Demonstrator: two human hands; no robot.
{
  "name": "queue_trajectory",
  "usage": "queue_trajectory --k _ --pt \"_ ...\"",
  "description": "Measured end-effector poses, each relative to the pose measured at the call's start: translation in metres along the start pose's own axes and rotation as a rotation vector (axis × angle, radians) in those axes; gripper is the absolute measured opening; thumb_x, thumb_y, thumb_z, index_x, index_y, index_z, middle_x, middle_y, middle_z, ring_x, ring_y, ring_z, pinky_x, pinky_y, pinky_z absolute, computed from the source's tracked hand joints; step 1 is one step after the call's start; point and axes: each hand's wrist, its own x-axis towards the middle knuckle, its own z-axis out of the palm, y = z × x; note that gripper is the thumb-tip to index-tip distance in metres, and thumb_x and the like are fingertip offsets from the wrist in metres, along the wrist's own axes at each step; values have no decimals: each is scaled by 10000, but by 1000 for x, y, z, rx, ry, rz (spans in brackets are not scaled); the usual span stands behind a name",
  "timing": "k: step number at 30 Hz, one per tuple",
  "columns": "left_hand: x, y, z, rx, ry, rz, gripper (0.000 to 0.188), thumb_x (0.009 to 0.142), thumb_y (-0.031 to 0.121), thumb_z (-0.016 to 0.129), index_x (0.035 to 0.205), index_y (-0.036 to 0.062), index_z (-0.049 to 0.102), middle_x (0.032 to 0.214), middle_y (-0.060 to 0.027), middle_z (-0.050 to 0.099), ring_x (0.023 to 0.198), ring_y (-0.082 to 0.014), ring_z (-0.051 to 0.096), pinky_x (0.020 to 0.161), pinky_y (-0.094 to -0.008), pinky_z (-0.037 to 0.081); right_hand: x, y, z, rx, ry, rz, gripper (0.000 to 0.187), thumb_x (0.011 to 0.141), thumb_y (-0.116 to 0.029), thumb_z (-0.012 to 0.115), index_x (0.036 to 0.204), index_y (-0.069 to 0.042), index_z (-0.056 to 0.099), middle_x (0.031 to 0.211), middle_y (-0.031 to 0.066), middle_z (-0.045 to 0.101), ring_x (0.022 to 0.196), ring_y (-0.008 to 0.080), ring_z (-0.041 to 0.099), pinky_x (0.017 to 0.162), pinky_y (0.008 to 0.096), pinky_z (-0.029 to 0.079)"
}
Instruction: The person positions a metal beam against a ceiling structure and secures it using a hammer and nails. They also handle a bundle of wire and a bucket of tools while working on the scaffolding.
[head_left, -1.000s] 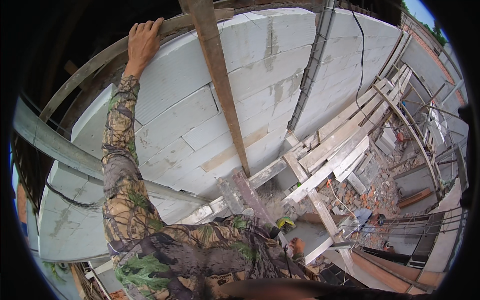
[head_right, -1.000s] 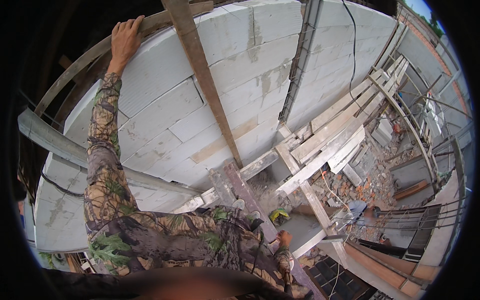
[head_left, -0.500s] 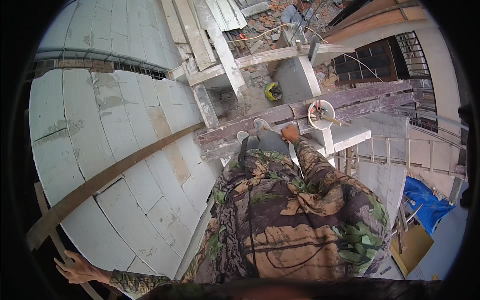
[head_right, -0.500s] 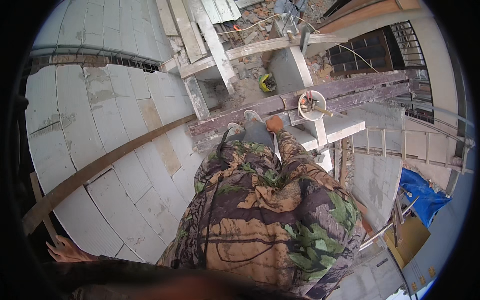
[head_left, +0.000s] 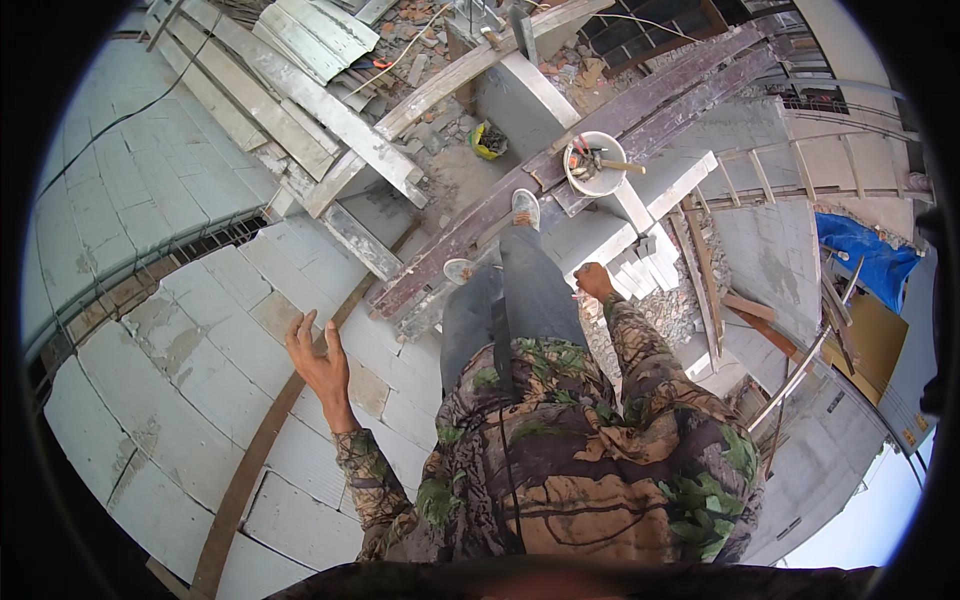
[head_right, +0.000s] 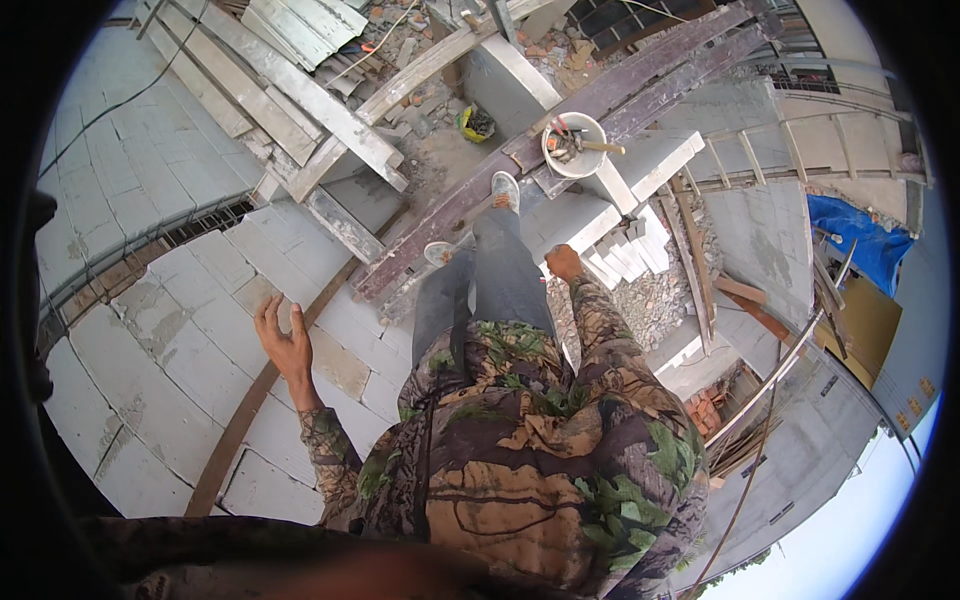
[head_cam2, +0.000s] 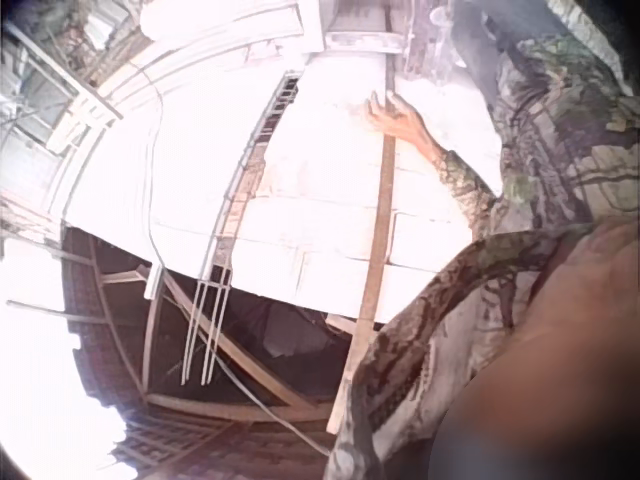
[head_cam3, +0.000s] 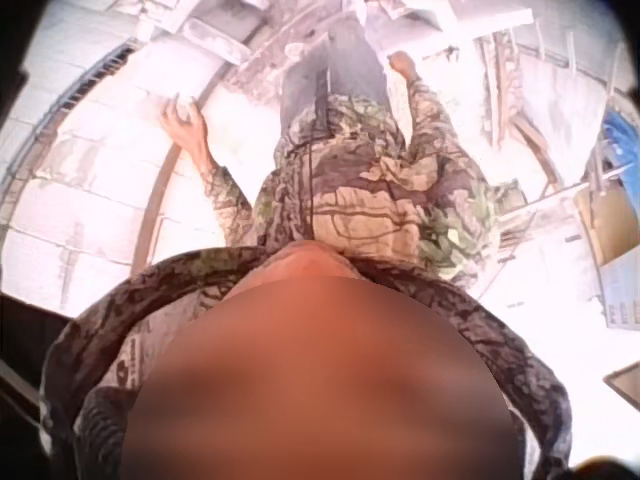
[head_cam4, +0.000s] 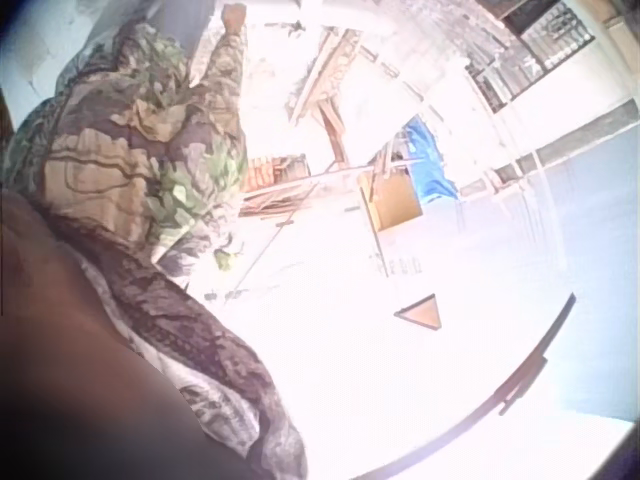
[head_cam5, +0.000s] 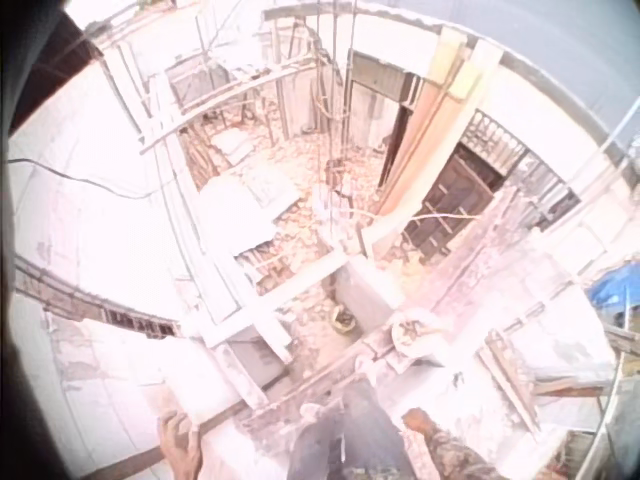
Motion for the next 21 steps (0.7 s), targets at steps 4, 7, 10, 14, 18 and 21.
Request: queue_trajectory --k 4,7,10,14,18,21 --pt "-17 9 150 -141 -395 33 332 910 209 726 1203 61 678 1245 -189 620 1194 -380 577 1034 -453 449 90 18 -45 -308 252 -165 355 894 -315 579 959 14 696 974 284 701 914 462 679 840 538 546" --pt "-40 9 258 -233 -601 -129 321 916 215 713 1179 33 684 1211 -198 638 1153 -392 599 1012 -450 461 174 26 -75 -527 256 -207 295 893 -265 583 970 12 647 932 256 693 889 454 674 810 542 548" --pt "-66 5 343 -288 -676 -364 313 931 208 690 1177 13 693 1159 -198 662 1110 -366 630 975 -434 487 249 21 -74 -596 271 -237 207 891 -196 583 1004 -28 626 1065 210 675 1027 396 659 897 498 530" --pt "-99 6 390 -292 -800 -457 312 937 209 686 1177 10 699 1140 -186 677 1075 -327 657 945 -411 507 331 17 -81 -919 508 -279 266 904 -137 566 1159 -69 586 1256 161 573 1238 320 528 1051 500 410" --pt "-97 3 436 -268 -805 -563 292 935 215 696 1144 11 715 1093 -173 696 974 -313 700 892 -405 539 389 38 -124 -1175 739 -249 371 921 -144 557 1284 -73 524 1178 155 546 1169 305 511 1063 558 356" --pt "-72 12 529 -258 -732 -469 305 944 269 685 1091 4 717 1050 -187 694 953 -332 700 859 -417 538 419 55 -152 -1241 569 -106 231 939 -143 540 1158 -71 539 1027 127 610 1035 295 588 974 482 438"
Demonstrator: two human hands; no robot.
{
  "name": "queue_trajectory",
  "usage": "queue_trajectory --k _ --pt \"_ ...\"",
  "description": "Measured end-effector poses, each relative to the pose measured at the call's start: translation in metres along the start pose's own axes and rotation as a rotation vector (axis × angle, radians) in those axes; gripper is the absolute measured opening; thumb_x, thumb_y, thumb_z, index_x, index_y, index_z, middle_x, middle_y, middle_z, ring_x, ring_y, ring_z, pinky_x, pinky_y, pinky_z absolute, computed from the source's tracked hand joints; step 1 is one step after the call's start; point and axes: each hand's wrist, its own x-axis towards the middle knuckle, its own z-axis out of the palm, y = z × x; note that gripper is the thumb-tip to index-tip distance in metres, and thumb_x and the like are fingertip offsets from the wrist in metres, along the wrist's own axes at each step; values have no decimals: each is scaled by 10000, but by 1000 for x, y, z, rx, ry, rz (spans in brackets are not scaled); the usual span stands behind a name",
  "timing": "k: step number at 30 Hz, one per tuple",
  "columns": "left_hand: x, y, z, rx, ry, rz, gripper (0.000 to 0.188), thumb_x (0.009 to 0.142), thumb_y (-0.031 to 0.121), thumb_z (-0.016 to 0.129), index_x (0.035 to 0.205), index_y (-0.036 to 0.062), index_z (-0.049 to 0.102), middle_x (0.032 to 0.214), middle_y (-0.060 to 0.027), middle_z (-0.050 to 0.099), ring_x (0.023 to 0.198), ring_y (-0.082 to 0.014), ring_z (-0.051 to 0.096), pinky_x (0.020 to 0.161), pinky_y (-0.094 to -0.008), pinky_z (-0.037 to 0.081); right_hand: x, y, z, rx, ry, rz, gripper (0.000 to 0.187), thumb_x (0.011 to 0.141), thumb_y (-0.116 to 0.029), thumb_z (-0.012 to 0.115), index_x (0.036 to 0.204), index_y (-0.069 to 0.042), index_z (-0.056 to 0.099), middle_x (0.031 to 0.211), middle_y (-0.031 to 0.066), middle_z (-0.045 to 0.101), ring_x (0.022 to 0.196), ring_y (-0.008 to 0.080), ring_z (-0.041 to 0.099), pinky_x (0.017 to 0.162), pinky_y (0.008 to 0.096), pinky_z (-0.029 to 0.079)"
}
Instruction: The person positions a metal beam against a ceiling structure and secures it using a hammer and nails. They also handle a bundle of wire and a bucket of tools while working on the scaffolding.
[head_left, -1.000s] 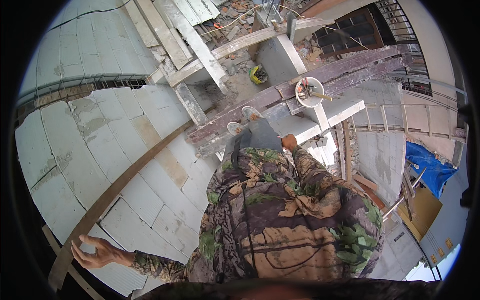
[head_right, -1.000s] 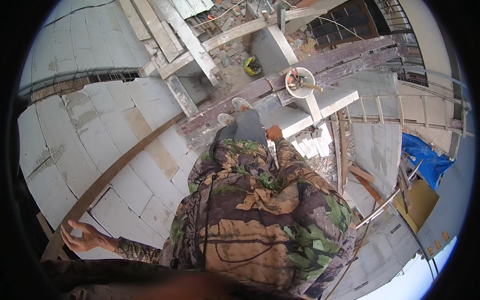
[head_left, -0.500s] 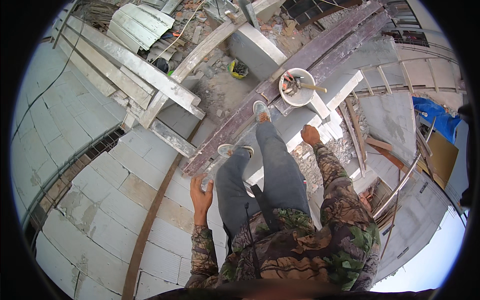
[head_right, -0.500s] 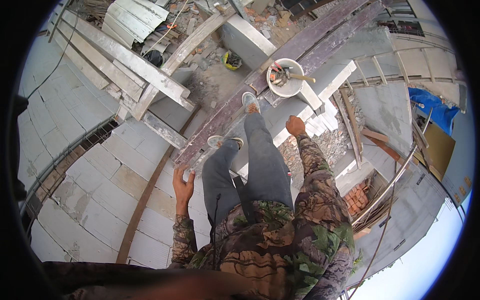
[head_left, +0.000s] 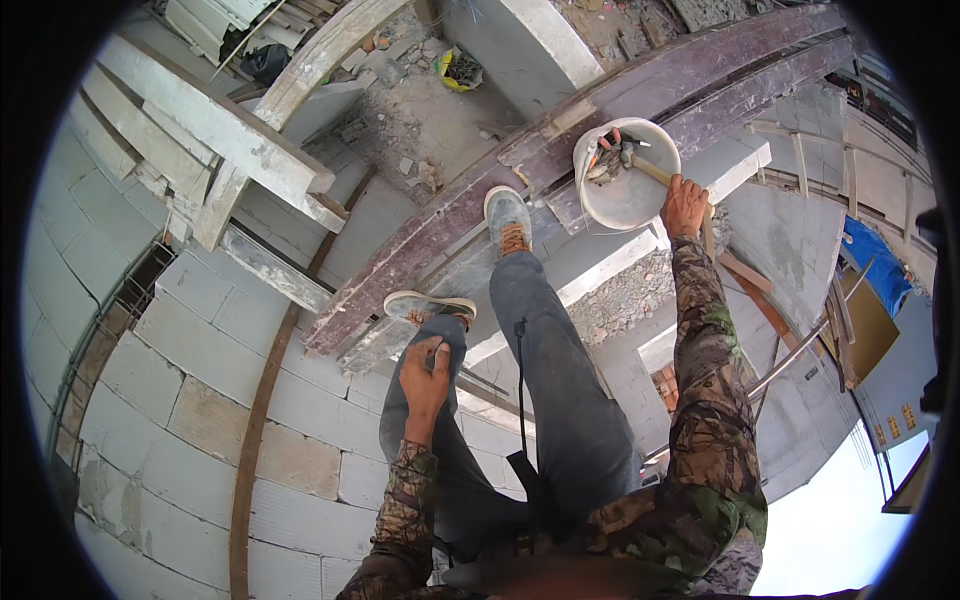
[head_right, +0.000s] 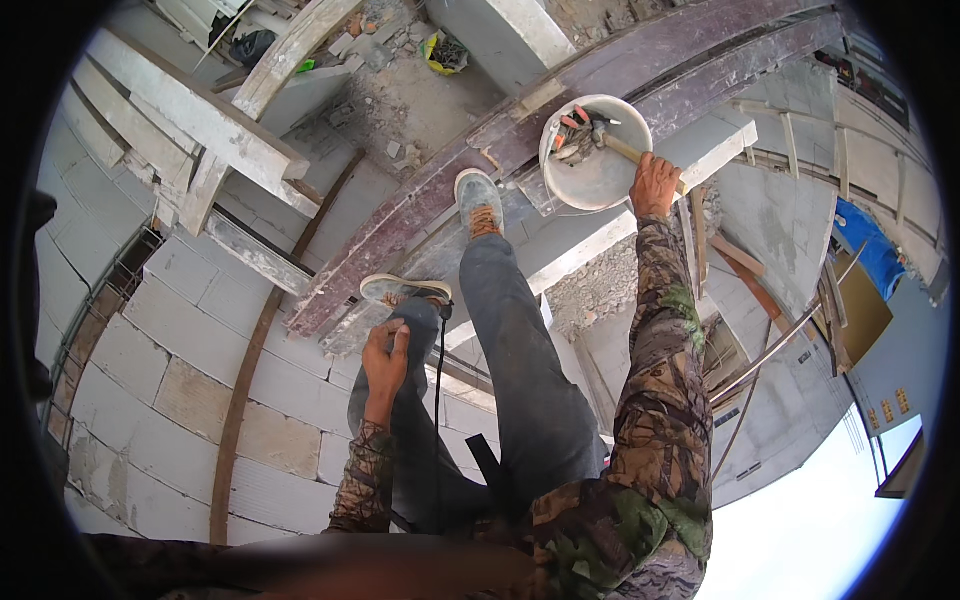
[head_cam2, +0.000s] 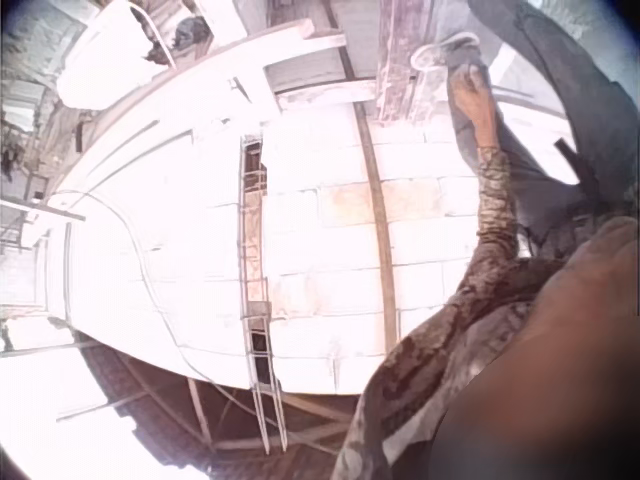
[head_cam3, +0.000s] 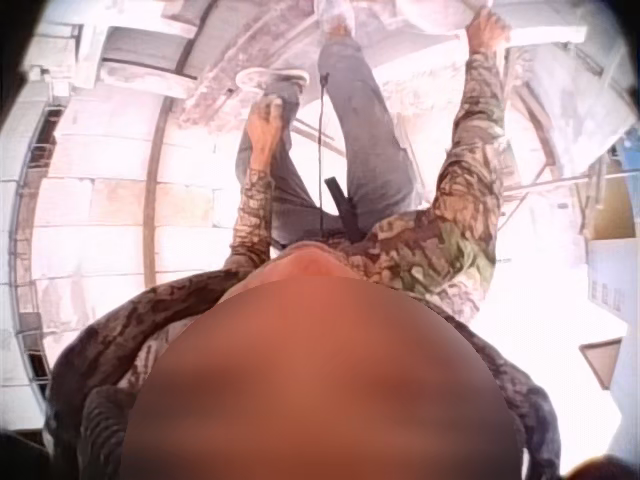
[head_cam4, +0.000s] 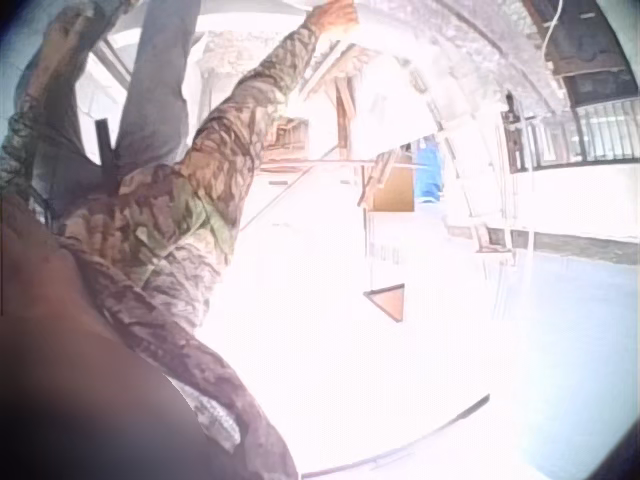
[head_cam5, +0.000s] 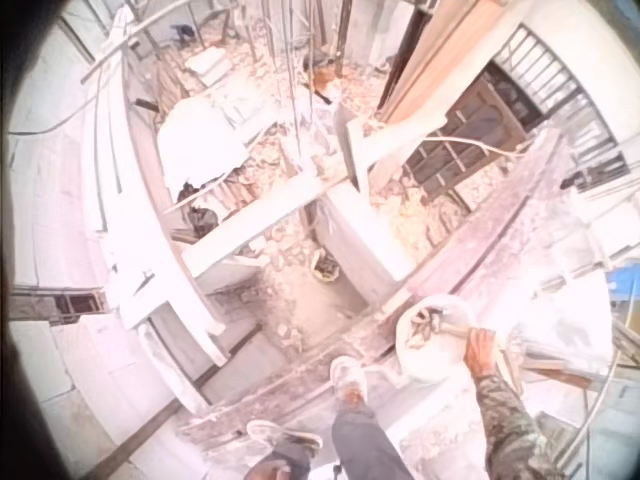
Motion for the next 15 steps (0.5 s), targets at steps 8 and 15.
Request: queue_trajectory --k 8,15 --pt "185 141 249 -281 -292 191 993 783 434 839 1500 -53 353 1453 -312 454 1375 -405 457 1132 -458 394 -10 41 -16 177 -75 -249 320 872 -324 655 932 -21 573 802 187 672 748 362 691 703 459 553" --pt "210 136 298 -560 -196 80 596 830 106 606 1424 106 561 1034 -281 706 956 -442 693 866 -499 561 -95 50 -83 259 -270 -229 453 904 -496 648 827 -58 561 667 214 645 634 437 654 577 525 502"
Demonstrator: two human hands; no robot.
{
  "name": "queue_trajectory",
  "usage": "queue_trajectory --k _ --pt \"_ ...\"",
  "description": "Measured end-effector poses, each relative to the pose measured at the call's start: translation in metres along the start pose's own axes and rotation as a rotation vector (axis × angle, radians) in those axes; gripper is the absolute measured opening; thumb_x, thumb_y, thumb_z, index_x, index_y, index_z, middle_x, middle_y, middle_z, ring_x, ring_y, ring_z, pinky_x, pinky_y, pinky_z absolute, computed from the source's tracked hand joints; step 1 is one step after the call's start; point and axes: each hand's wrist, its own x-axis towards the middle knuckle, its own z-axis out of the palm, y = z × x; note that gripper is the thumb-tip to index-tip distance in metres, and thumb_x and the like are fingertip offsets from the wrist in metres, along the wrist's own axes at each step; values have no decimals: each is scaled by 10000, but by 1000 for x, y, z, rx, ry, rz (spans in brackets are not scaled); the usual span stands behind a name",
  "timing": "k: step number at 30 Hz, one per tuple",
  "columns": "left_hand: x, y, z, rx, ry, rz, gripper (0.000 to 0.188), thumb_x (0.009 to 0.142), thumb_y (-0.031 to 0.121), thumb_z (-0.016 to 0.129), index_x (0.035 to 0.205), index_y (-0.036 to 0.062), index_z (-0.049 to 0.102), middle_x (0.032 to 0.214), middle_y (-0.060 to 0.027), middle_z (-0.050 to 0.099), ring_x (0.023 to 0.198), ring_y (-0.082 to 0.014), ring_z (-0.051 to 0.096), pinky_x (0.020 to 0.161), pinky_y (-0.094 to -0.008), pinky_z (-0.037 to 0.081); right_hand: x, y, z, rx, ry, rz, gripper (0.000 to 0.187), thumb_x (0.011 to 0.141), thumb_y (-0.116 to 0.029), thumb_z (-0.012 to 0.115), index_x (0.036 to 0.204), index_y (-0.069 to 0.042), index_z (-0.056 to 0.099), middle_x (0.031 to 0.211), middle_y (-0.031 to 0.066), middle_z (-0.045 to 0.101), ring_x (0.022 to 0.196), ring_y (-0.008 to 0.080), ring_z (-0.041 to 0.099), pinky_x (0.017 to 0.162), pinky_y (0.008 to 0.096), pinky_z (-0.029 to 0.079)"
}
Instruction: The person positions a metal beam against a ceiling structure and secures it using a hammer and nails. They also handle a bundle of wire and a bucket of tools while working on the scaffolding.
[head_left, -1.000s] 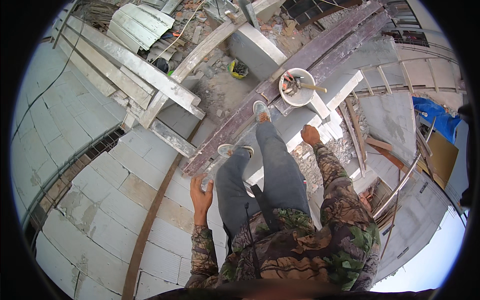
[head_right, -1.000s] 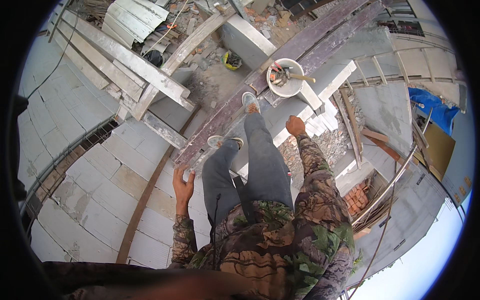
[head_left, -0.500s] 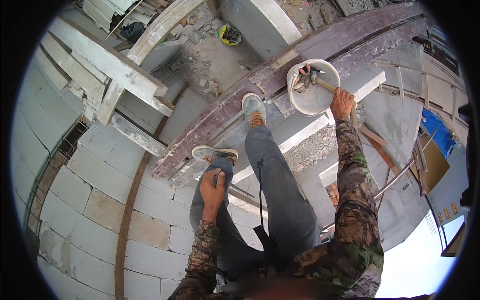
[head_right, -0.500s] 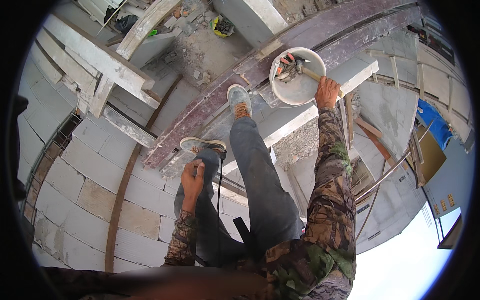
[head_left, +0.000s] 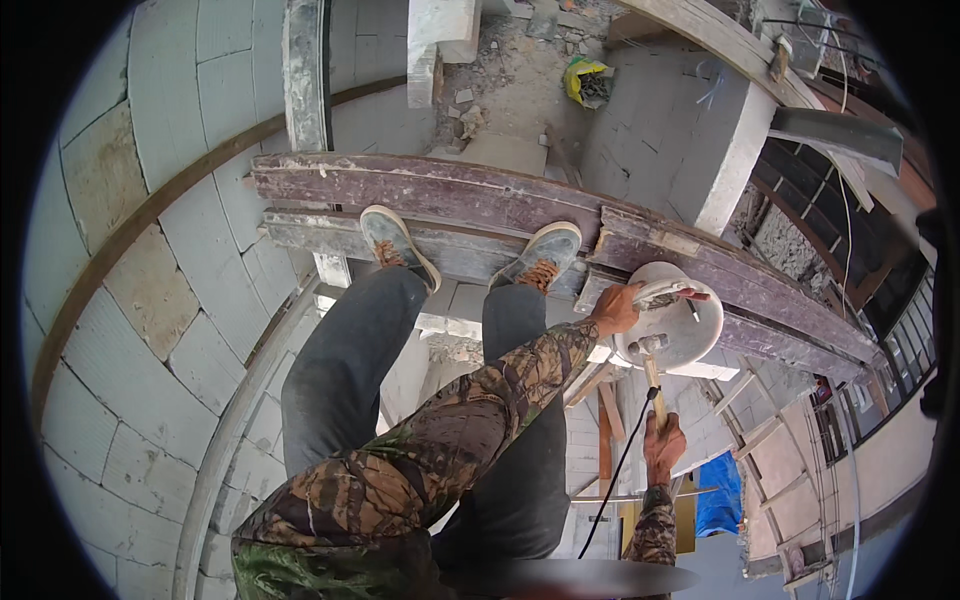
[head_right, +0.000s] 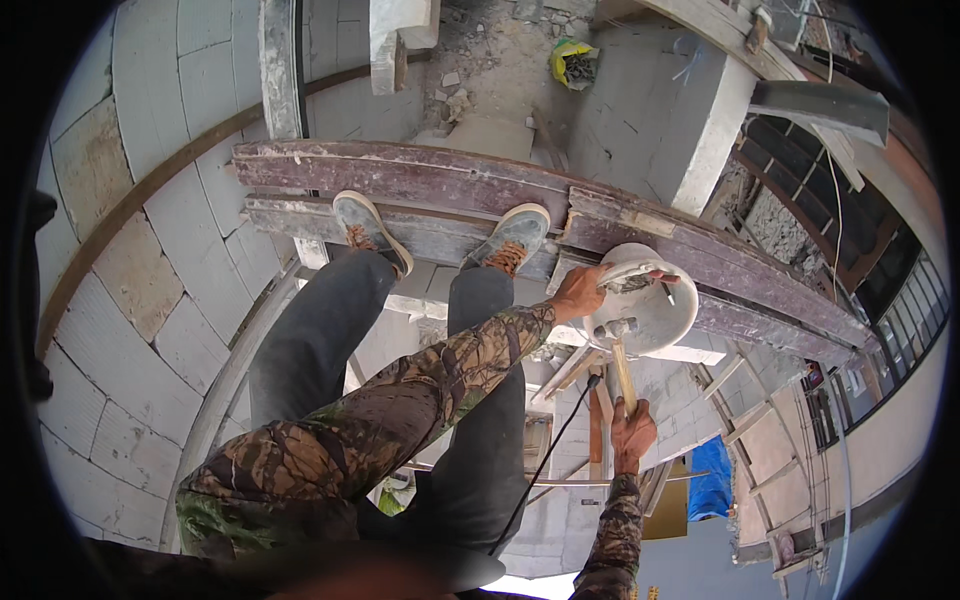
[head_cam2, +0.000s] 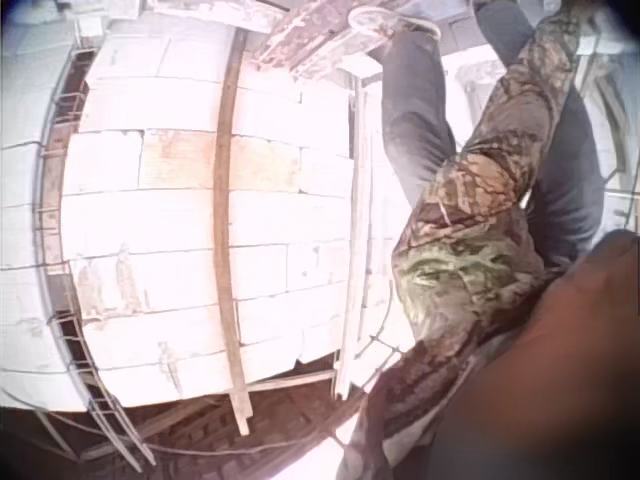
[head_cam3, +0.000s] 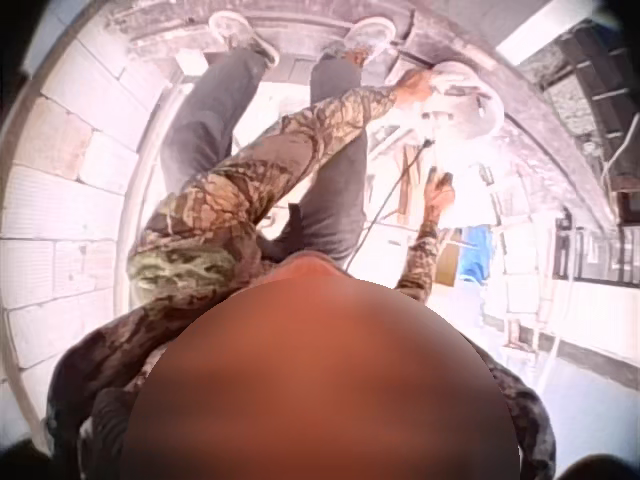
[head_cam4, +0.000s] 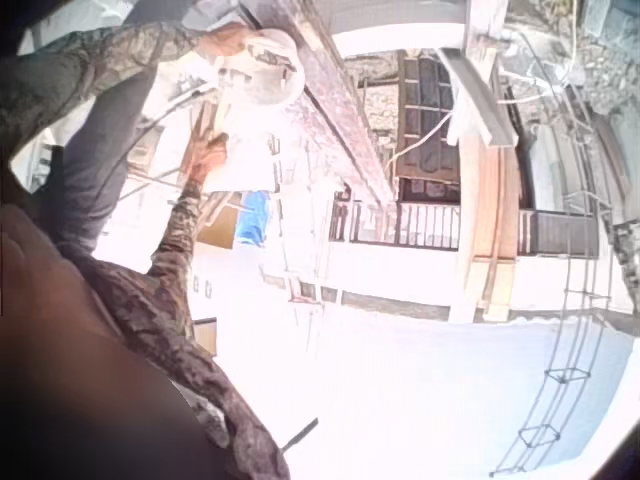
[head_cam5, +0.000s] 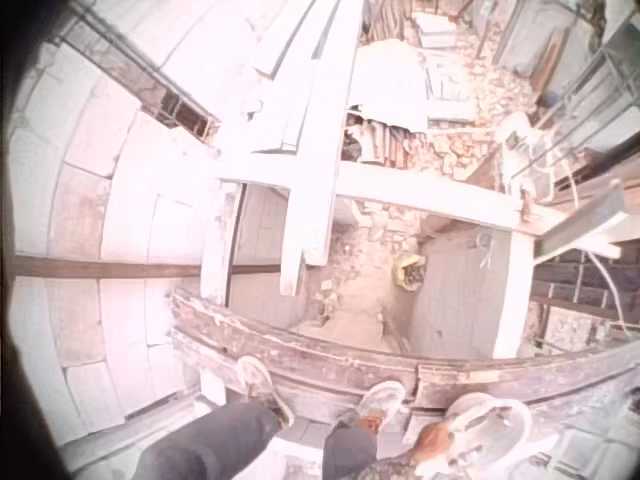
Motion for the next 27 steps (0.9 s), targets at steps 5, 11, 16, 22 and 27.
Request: queue_trajectory --k 5,11,16,22,27 --pt "-60 -34 -102 -181 160 -110 533 823 131 624 1347 37 610 1034 -287 708 1006 -440 685 892 -491 538 -41 -57 -16 185 10 -180 380 881 -329 740 764 -37 527 556 157 518 497 378 528 508 463 419" --pt "-180 -105 -272 -613 447 -149 421 900 75 607 1299 -54 582 1054 -144 706 877 -200 719 705 -353 593 -56 -179 -30 336 18 -438 356 871 -307 745 780 -22 553 559 110 476 496 286 441 510 430 382" --pt "-270 -193 -367 -1048 805 -240 448 917 71 634 1349 -3 539 1175 -151 673 997 -266 711 802 -425 646 -62 -267 -35 332 -52 -474 344 885 -283 743 778 -15 554 562 88 476 507 224 425 516 404 378" --pt "-314 -320 -427 -1339 1089 -214 454 911 88 661 1334 -10 529 1227 -154 646 1056 -301 693 834 -444 650 -69 -334 -31 271 -110 -532 395 919 -302 720 761 -3 516 581 51 415 555 162 367 511 374 331" --pt "-312 -378 -433 -1360 1136 -353 443 934 117 661 1355 38 546 1232 -144 658 1065 -290 690 864 -462 613 -71 -365 -38 75 -112 -577 400 929 -303 701 745 0 514 579 70 428 553 165 373 510 377 334"
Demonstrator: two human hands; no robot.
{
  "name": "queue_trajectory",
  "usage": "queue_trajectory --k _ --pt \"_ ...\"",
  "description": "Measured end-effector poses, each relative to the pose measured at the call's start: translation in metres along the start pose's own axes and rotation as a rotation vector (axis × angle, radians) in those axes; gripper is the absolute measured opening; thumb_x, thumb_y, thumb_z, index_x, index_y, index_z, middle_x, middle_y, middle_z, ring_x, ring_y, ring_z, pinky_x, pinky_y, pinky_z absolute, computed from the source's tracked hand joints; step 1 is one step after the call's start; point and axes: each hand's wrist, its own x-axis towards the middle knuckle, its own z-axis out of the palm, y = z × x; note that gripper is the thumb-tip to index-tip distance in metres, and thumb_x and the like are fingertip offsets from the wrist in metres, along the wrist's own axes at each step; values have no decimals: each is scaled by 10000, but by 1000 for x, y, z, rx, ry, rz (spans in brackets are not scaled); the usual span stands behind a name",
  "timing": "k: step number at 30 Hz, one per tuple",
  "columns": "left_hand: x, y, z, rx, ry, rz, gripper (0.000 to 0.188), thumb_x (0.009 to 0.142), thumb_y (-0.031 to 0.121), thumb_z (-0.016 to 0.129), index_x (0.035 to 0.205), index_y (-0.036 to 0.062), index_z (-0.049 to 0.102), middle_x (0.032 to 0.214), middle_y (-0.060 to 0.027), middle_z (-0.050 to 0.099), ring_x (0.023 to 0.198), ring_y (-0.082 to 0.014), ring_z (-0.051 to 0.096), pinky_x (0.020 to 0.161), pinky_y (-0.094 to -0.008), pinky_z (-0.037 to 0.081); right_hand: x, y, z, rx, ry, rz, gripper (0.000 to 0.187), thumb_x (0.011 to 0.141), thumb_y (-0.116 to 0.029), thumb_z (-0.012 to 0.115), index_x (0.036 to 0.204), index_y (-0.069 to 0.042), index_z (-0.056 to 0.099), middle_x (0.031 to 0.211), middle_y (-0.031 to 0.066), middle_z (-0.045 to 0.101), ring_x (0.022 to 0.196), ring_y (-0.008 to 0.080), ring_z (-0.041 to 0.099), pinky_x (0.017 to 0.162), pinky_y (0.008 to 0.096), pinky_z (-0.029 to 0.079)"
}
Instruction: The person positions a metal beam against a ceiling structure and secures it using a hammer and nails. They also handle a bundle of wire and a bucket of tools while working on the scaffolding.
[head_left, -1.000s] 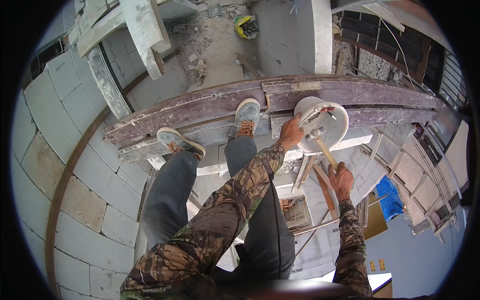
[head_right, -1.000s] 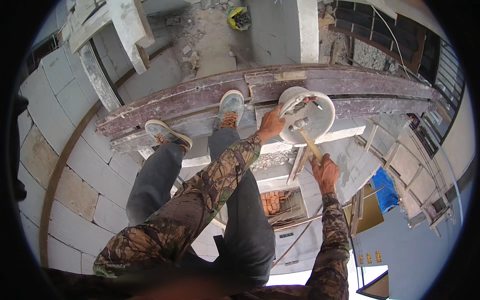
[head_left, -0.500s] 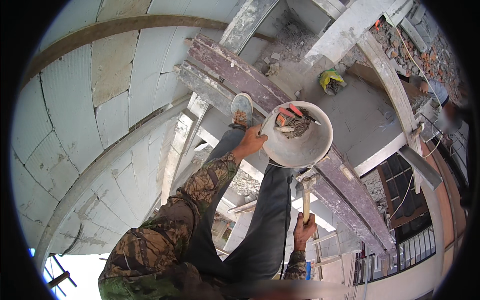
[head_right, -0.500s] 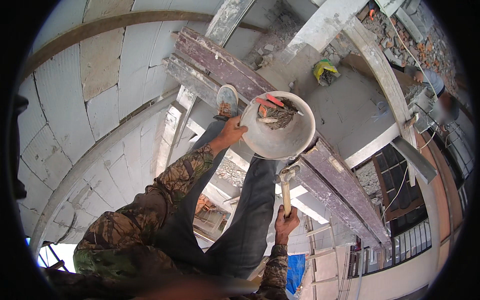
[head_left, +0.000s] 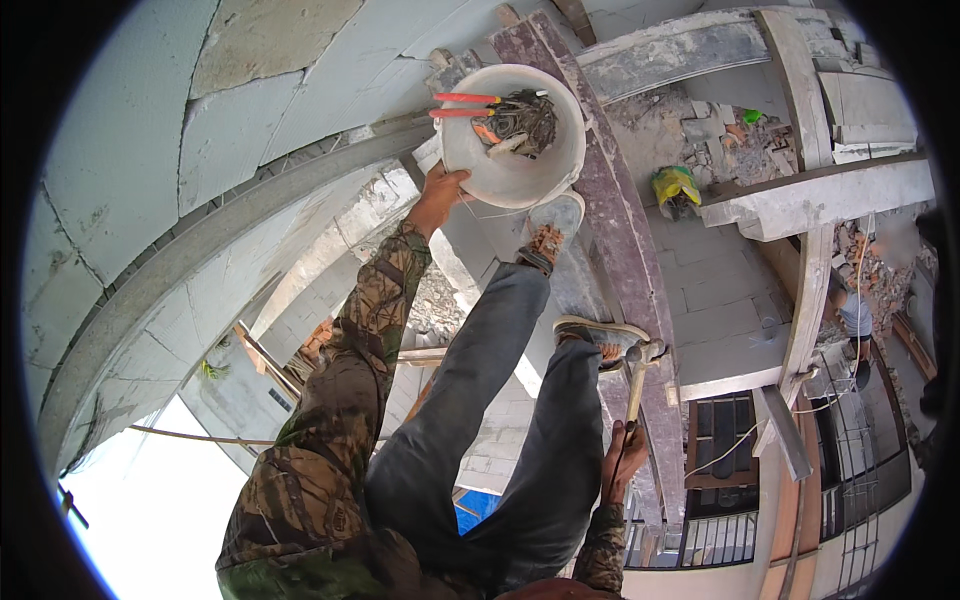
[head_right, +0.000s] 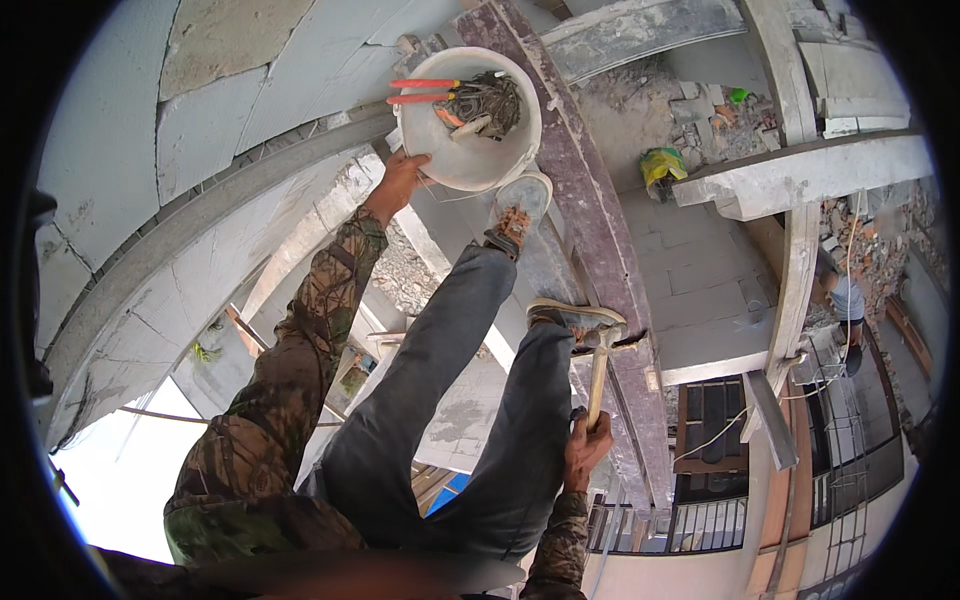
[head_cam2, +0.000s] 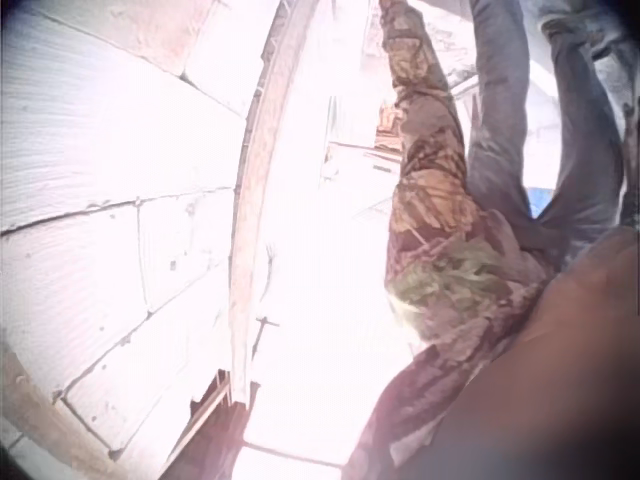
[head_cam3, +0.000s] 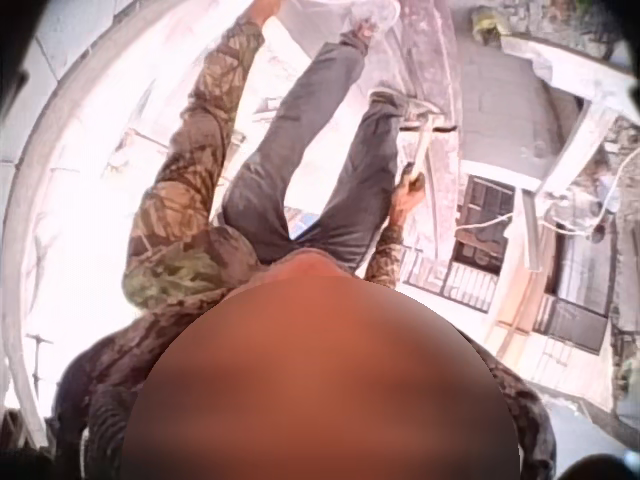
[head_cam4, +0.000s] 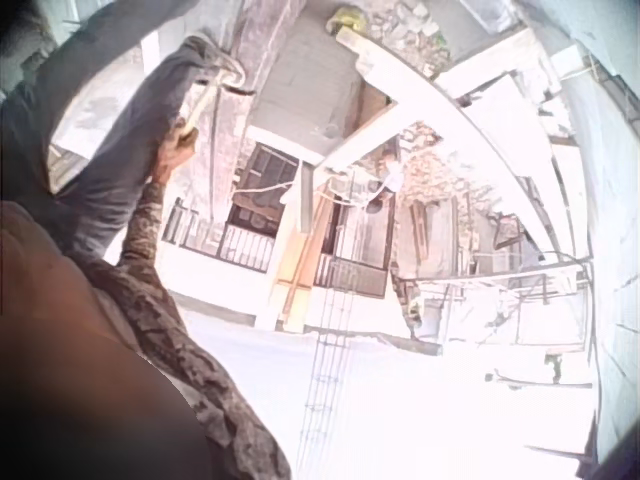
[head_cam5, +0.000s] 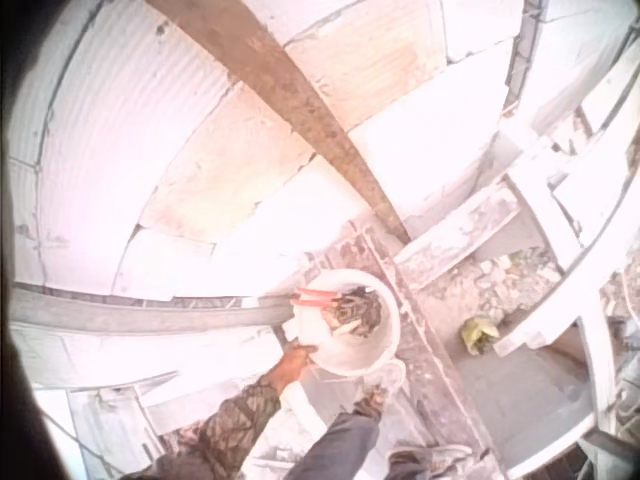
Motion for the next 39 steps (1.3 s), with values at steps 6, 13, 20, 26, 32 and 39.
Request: queue_trajectory --k 6,13,20,26,32,39 --pt "-46 -18 24 594 554 514 412 923 170 685 1303 39 595 1117 -139 669 1020 -282 690 833 -392 581 15 -18 -5 -140 -30 -1 428 919 -322 700 738 10 501 590 94 389 565 220 337 528 423 298" --pt "-21 13 91 935 193 821 293 908 209 689 1175 91 696 949 -77 683 729 -268 696 711 -373 577 27 -33 3 -100 -48 53 430 929 -326 681 780 40 513 626 79 372 609 201 325 542 408 292" --pt "33 44 117 1552 282 1001 363 906 188 630 1265 129 634 1302 -101 582 1294 -295 522 1070 -473 418 23 -37 16 -95 -63 119 432 938 -342 666 803 48 537 635 70 394 609 182 332 540 401 303" --pt "56 77 86 1799 271 1210 491 883 137 630 1364 142 531 1320 -82 561 1142 -266 558 978 -426 390 9 -24 32 -67 -9 109 405 940 -330 648 826 47 553 631 68 417 592 175 356 531 404 313" --pt "73 90 94 1823 187 1067 420 868 113 618 1281 185 620 1065 -63 666 1021 -247 634 873 -408 435 13 -15 45 -16 -48 177 411 932 -334 671 825 46 556 634 68 430 597 181 369 538 394 325" --pt "40 74 83 1822 -131 1101 408 852 118 629 1255 145 687 1048 -80 669 997 -258 647 853 -419 474 13 -31 42 8 -59 212 446 927 -353 677 787 43 530 632 61 399 607 167 350 545 389 311"
